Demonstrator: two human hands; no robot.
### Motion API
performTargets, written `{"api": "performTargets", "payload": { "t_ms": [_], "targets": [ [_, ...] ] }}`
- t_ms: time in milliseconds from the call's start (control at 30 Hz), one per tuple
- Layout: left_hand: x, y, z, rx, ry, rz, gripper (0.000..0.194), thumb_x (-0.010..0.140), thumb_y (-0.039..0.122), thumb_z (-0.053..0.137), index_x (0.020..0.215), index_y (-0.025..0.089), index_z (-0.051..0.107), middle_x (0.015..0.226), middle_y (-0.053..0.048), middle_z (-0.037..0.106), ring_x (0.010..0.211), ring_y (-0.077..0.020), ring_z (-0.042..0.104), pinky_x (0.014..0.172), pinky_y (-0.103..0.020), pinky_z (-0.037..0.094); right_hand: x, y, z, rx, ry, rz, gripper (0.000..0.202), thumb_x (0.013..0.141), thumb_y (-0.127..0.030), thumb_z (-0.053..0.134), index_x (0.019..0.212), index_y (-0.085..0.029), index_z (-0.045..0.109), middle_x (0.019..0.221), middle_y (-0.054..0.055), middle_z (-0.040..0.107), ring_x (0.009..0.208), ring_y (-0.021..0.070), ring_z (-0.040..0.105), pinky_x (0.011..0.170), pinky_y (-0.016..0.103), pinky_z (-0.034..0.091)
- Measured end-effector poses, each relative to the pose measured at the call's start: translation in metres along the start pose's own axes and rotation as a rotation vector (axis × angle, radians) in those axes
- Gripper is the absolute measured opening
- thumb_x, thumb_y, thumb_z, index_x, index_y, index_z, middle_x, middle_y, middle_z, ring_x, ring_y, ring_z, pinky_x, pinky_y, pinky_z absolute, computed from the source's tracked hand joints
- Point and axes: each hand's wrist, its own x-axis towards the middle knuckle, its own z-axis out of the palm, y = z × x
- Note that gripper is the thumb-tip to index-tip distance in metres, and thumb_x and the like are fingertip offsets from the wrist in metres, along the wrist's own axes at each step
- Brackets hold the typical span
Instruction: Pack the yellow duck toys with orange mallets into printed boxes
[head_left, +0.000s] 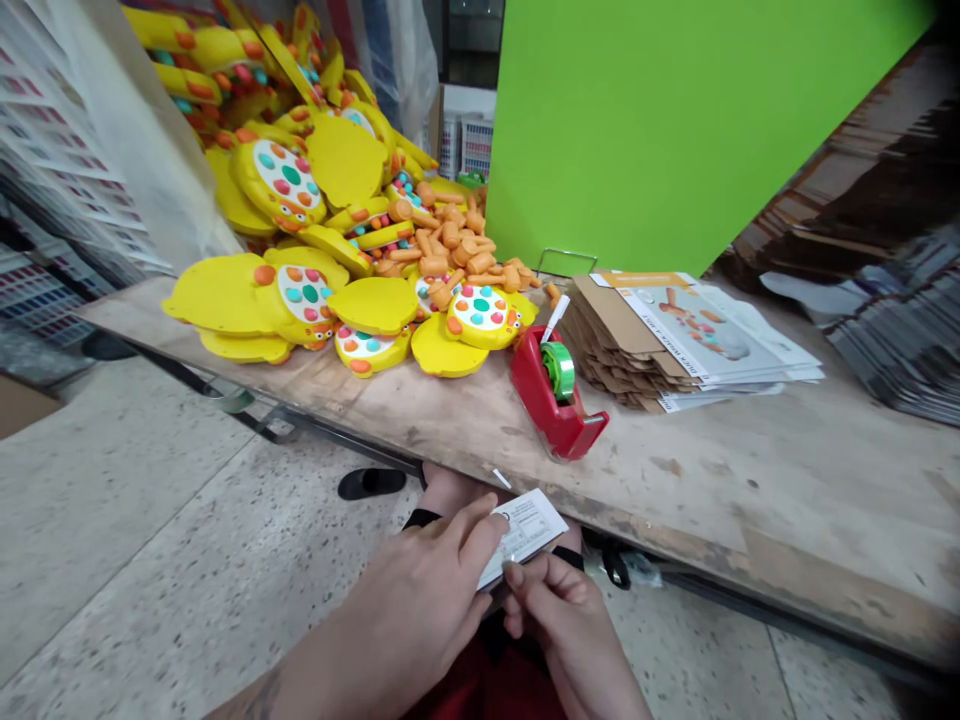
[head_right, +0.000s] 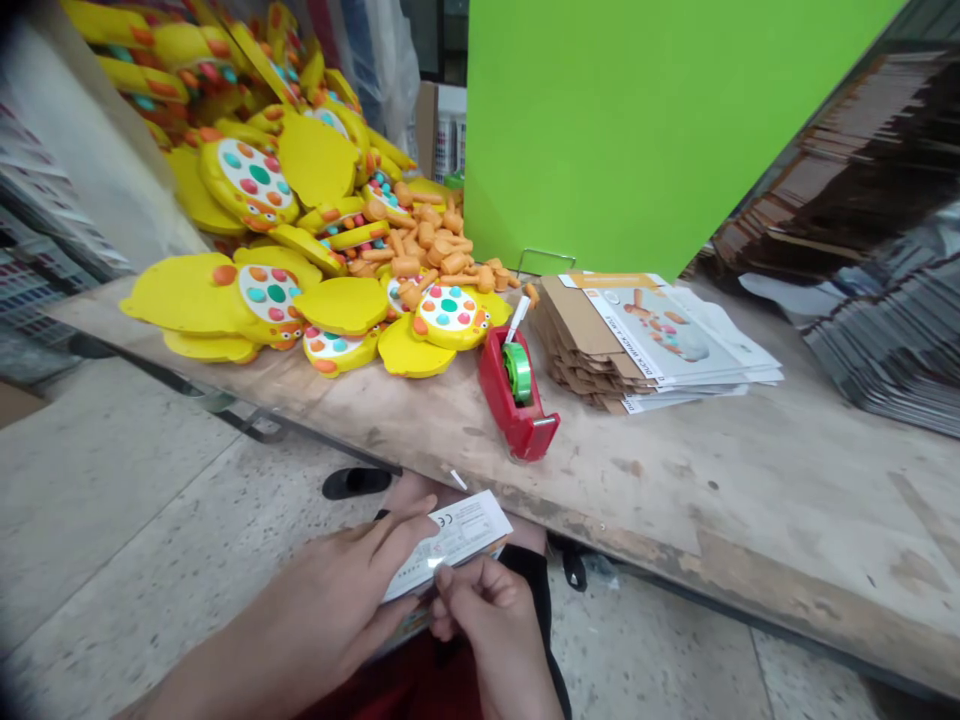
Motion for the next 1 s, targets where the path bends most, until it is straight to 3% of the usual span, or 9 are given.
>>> {"api": "performTargets", "payload": {
  "t_ms": [167,367,500,633,833,1000],
  "targets": [
    [0.000,-0.005,0.005,0.063,0.002,0.071,0.046,0.097,0.010,0.050,0.138,0.030,0.049,0.163,-0.008,0.037,0.124,-0.0317,0.063,0.094,-0.050,0.058,0.002,0.003,-0.001,-0.054,0.001,-0.047,0.053,0.059,-0.060,0.089,0.055,-0.018,0.057,0.050,-0.001,0.059,0.048,0.0092,0.048,0.053,0.024,0.038],
    [-0.001,-0.012,0.003,-0.014,0.028,0.052,0.059,0.094,0.012,0.053,0.148,0.028,0.038,0.164,-0.007,0.035,0.137,-0.0311,0.053,0.099,-0.051,0.057,0.006,0.006,0.000,-0.182,0.035,-0.116,0.050,0.063,-0.061,0.086,0.060,-0.018,0.060,0.053,-0.001,0.060,0.052,0.0113,0.051,0.055,0.026,0.041],
    [-0.002,-0.014,0.000,-0.016,0.027,0.066,0.054,0.093,0.012,0.053,0.144,0.028,0.045,0.164,-0.008,0.035,0.140,-0.0328,0.049,0.098,-0.050,0.057,0.011,0.012,-0.002,-0.195,0.058,-0.182,0.048,0.066,-0.057,0.087,0.063,-0.021,0.054,0.055,-0.001,0.063,0.051,0.0138,0.055,0.054,0.027,0.044],
    [-0.002,-0.016,-0.002,0.000,-0.001,0.081,0.040,0.095,0.014,0.054,0.131,0.030,0.060,0.164,-0.011,0.035,0.126,-0.0359,0.062,0.095,-0.054,0.058,0.015,0.022,-0.004,-0.160,0.072,-0.234,0.049,0.068,-0.054,0.086,0.065,-0.024,0.048,0.057,-0.001,0.064,0.052,0.0158,0.058,0.052,0.028,0.045],
    [-0.003,-0.024,0.002,0.014,0.022,0.141,0.035,0.098,0.016,0.053,0.128,0.029,0.066,0.157,-0.010,0.047,0.128,-0.0340,0.062,0.103,-0.052,0.054,0.019,0.036,-0.007,-0.255,0.111,-0.331,0.045,0.075,-0.056,0.080,0.067,-0.025,0.048,0.058,-0.002,0.062,0.054,0.0163,0.058,0.053,0.028,0.044],
    [-0.001,-0.028,0.005,0.067,0.034,0.184,0.036,0.098,0.017,0.053,0.132,0.024,0.064,0.145,-0.009,0.060,0.129,-0.0299,0.061,0.108,-0.047,0.050,0.024,0.044,-0.015,-0.507,0.204,-0.482,0.036,0.080,-0.049,0.076,0.068,-0.024,0.053,0.059,-0.003,0.058,0.052,0.0134,0.053,0.053,0.027,0.041]
  ]
}}
